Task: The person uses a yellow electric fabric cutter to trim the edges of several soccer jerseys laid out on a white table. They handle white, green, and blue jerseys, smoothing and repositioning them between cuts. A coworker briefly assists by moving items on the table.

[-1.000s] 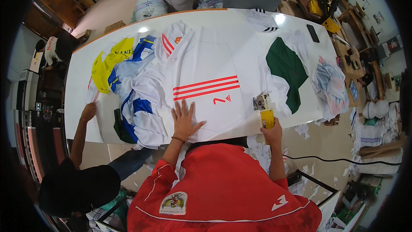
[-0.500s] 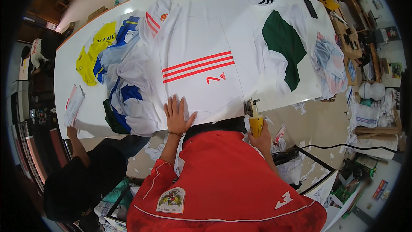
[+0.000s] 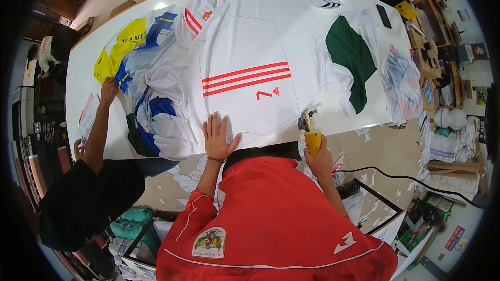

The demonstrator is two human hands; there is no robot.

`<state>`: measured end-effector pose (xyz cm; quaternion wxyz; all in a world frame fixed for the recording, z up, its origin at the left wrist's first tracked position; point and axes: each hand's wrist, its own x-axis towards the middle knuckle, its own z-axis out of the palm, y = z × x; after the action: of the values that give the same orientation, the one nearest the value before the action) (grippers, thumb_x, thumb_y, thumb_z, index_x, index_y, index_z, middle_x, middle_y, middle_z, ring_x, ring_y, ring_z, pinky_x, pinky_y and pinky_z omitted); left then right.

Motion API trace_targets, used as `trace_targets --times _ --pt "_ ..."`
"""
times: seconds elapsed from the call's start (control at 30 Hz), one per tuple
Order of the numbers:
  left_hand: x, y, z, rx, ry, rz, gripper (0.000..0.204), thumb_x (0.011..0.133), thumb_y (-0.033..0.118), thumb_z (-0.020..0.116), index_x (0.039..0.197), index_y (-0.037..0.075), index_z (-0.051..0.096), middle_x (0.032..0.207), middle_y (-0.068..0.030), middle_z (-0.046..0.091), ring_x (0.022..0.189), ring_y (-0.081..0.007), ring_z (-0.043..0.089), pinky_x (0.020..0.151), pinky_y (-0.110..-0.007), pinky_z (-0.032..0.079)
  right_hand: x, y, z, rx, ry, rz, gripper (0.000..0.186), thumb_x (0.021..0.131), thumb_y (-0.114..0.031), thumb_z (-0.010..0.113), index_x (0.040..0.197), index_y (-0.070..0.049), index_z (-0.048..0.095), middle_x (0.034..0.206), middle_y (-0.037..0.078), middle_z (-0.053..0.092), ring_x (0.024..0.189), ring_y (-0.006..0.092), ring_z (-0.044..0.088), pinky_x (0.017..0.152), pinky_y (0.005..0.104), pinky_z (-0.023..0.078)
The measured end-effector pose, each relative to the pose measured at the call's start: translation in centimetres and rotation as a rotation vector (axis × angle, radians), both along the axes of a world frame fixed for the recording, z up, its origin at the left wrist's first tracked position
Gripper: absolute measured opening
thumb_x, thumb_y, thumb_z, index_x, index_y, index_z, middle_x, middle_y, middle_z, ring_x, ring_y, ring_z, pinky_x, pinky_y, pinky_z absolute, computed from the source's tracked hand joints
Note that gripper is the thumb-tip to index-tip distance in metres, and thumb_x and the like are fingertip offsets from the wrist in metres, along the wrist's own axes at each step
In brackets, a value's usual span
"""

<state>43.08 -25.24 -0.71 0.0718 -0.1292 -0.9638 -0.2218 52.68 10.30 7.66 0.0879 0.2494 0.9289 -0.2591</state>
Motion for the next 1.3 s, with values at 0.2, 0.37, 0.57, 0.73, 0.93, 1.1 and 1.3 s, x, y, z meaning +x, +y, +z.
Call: trace_targets --times 0.2,0.37,0.57,0.73,0.93,1.1,1.3 --pt "-0.1 0.0 0.1 0.013 -0.001 -0.002 0.08 0.087 0.047 0.078 0.152 0.008 0.053 0.162 -0.0252 0.04 0.15 -0.0462 0.037 0.121 -0.064 0.028 -2.4 0.2 0.0 0.007 0.003 0.029 0.073 0.087 -0.032 0.074 0.146 -0.009 0.039 0.096 0.031 0.072 0.09 0.0545 0.07 0.075 0.0629 0.055" --pt "-0.1 0.0 0.2 0.023 0.004 0.0 0.079 0.086 0.046 0.079 0.151 0.008 0.054 0.161 -0.0248 0.042 0.149 -0.0453 0.039 0.121 -0.063 0.029 -5.2 0.6 -0.3 0.004 -0.042 0.037 0.076 0.086 -0.033 0.075 0.148 -0.009 0.038 0.096 0.032 0.072 0.091 0.0554 0.069 0.076 0.0625 0.055" --pt "-0.3 -0.1 0.5 0.033 0.031 -0.016 0.077 0.086 0.045 0.08 0.148 0.007 0.057 0.158 -0.0248 0.046 0.147 -0.0453 0.041 0.12 -0.062 0.031 -8.7 0.7 0.4 0.046 -0.066 0.059 0.079 0.086 -0.035 0.076 0.15 -0.009 0.037 0.1 0.032 0.072 0.094 0.0536 0.07 0.08 0.0615 0.057" --pt "-0.3 -0.1 0.4 0.059 0.06 -0.018 0.076 0.085 0.043 0.081 0.147 0.007 0.058 0.156 -0.0244 0.048 0.146 -0.0451 0.042 0.12 -0.061 0.032 -12.1 0.5 0.9 0.027 -0.078 0.052 0.079 0.085 -0.035 0.076 0.151 -0.012 0.038 0.103 0.03 0.073 0.097 0.0529 0.071 0.083 0.0592 0.057" --pt "-0.3 -0.2 0.3 0.062 0.032 -0.008 0.072 0.084 0.043 0.082 0.143 0.008 0.06 0.154 -0.0236 0.049 0.144 -0.0446 0.044 0.118 -0.062 0.034 -16.7 0.5 0.4 0.02 -0.079 0.056 0.08 0.083 -0.034 0.076 0.151 -0.012 0.039 0.11 0.03 0.072 0.102 0.0516 0.071 0.087 0.0582 0.057" --pt "-0.3 -0.2 0.1 0.087 0.036 -0.001 0.07 0.084 0.043 0.082 0.142 0.009 0.062 0.153 -0.0226 0.05 0.144 -0.0447 0.044 0.117 -0.063 0.035 -20.3 0.4 0.3 0.019 -0.051 0.086 0.078 0.082 -0.034 0.075 0.148 -0.011 0.04 0.112 0.03 0.072 0.104 0.0512 0.071 0.088 0.0583 0.057" --pt "-0.2 -0.3 -0.2 0.102 0.045 0.015 0.069 0.084 0.043 0.082 0.141 0.01 0.062 0.152 -0.02 0.05 0.143 -0.0431 0.045 0.118 -0.062 0.035 -24.8 0.2 0.2 0.061 -0.042 0.118 0.072 0.083 -0.034 0.075 0.143 -0.011 0.043 0.112 0.029 0.072 0.104 0.0496 0.071 0.088 0.0583 0.057"
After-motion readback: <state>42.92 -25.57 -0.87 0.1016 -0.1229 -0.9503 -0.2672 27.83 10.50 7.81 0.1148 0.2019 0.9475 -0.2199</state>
